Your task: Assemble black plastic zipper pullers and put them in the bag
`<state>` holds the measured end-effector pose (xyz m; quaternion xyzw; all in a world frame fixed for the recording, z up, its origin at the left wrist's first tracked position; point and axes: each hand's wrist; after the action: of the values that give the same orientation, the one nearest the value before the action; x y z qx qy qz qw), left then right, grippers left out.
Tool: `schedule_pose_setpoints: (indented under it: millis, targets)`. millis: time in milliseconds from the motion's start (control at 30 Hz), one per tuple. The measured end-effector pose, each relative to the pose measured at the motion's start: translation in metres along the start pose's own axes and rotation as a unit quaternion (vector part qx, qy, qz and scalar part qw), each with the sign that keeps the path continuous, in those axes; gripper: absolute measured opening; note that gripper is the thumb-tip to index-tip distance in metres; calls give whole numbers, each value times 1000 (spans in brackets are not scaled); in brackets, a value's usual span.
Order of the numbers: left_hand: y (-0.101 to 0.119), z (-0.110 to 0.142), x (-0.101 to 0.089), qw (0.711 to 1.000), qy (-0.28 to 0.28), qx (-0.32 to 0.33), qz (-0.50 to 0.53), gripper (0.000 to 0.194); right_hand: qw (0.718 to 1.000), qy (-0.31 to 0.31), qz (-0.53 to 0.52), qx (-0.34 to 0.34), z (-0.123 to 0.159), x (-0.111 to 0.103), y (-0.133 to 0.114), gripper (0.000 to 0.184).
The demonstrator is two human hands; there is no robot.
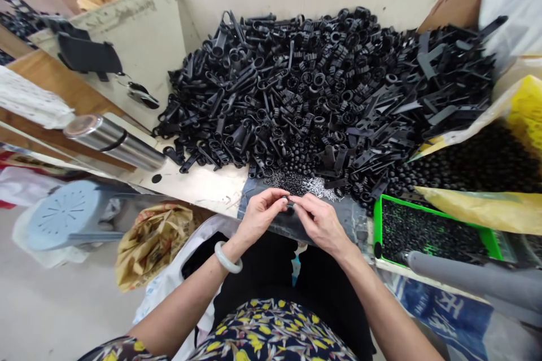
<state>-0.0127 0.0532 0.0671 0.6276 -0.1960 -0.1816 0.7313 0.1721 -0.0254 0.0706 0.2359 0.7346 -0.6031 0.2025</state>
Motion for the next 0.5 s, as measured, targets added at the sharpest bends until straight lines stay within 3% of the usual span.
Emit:
schedule_pose_setpoints:
  millis: [500]
  targets:
    - [-1,-1,1,1000,0,0,-31,29,987,-76,137,-22,-9,-9,0,29]
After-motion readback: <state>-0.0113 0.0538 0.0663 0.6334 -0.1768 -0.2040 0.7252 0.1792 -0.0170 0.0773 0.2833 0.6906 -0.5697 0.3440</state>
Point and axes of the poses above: each hand's wrist, its own z-axis away from the middle knuckle, its own x-axis out of the palm, y = z × x, and after that the axes turned 1 degree about -z, right-handed
